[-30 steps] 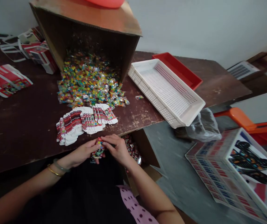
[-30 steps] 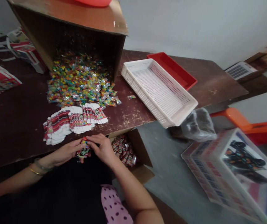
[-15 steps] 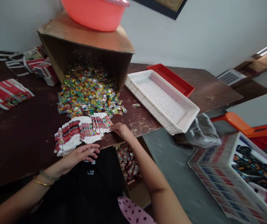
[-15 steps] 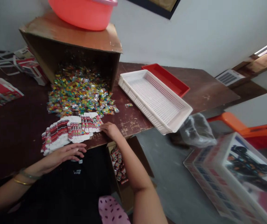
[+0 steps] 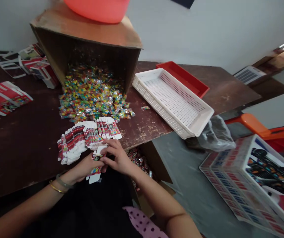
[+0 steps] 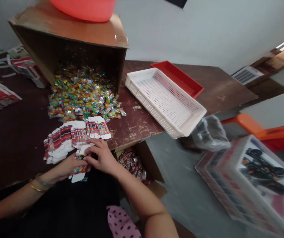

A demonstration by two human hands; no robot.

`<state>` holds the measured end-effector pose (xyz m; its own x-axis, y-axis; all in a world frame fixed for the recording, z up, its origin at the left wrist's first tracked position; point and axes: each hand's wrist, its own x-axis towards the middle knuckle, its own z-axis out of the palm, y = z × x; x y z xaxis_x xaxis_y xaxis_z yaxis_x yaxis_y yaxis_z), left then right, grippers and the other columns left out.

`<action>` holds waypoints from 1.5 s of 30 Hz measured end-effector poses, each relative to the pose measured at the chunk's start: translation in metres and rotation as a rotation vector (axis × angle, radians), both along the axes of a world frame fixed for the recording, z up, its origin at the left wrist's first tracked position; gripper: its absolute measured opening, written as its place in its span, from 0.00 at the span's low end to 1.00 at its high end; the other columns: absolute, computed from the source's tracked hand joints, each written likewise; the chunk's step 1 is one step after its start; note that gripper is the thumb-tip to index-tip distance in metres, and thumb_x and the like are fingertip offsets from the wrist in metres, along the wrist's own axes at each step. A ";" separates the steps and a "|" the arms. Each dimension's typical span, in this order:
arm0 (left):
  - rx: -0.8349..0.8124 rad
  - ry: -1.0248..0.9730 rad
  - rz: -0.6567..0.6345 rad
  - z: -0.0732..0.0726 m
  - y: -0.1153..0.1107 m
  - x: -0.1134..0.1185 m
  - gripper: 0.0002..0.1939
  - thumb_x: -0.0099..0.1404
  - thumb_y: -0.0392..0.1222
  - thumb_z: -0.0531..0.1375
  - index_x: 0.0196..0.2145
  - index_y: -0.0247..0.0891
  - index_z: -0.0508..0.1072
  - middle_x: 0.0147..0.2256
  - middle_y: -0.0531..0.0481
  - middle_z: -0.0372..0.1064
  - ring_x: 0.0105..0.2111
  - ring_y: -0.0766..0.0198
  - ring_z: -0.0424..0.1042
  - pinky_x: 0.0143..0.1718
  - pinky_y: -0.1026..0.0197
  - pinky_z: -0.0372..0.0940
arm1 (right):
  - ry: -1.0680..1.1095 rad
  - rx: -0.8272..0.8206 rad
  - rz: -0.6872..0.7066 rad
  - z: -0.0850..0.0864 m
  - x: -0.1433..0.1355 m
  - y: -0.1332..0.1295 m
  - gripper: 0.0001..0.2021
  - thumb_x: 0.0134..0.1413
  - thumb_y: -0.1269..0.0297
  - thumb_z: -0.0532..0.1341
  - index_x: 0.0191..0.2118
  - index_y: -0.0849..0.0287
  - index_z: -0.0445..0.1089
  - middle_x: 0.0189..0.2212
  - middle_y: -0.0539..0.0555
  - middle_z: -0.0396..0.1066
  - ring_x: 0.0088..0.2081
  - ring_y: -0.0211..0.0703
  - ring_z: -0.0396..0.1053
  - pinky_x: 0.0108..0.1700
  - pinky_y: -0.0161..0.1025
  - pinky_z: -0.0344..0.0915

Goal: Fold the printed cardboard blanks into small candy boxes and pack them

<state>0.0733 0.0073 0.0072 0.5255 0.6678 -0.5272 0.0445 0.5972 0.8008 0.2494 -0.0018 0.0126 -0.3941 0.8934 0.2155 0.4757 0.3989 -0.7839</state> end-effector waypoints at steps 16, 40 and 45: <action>0.468 0.254 0.046 -0.018 -0.020 -0.003 0.11 0.61 0.47 0.61 0.37 0.37 0.70 0.26 0.54 0.71 0.29 0.60 0.73 0.31 0.62 0.66 | 0.334 -0.476 -0.072 0.007 0.008 -0.032 0.09 0.60 0.64 0.60 0.46 0.57 0.66 0.35 0.50 0.70 0.37 0.38 0.67 0.42 0.35 0.63; -0.390 -0.105 -0.146 -0.017 -0.073 -0.021 0.16 0.57 0.44 0.62 0.42 0.37 0.77 0.41 0.45 0.78 0.45 0.53 0.74 0.48 0.54 0.65 | 0.348 -0.551 -0.235 -0.022 -0.017 -0.113 0.14 0.61 0.55 0.60 0.41 0.57 0.79 0.36 0.55 0.75 0.38 0.40 0.71 0.42 0.37 0.67; -0.308 -0.019 -0.321 -0.006 -0.069 -0.029 0.21 0.56 0.43 0.65 0.48 0.42 0.75 0.47 0.46 0.76 0.47 0.53 0.73 0.48 0.55 0.64 | 0.275 -0.491 -0.097 -0.019 -0.009 -0.112 0.13 0.62 0.59 0.60 0.46 0.56 0.77 0.39 0.55 0.75 0.41 0.41 0.71 0.45 0.38 0.67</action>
<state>0.0439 -0.0615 0.0008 0.6919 0.2825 -0.6644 0.2539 0.7662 0.5903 0.2406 -0.1141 -0.0066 -0.2938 0.9438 -0.1514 0.2443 -0.0790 -0.9665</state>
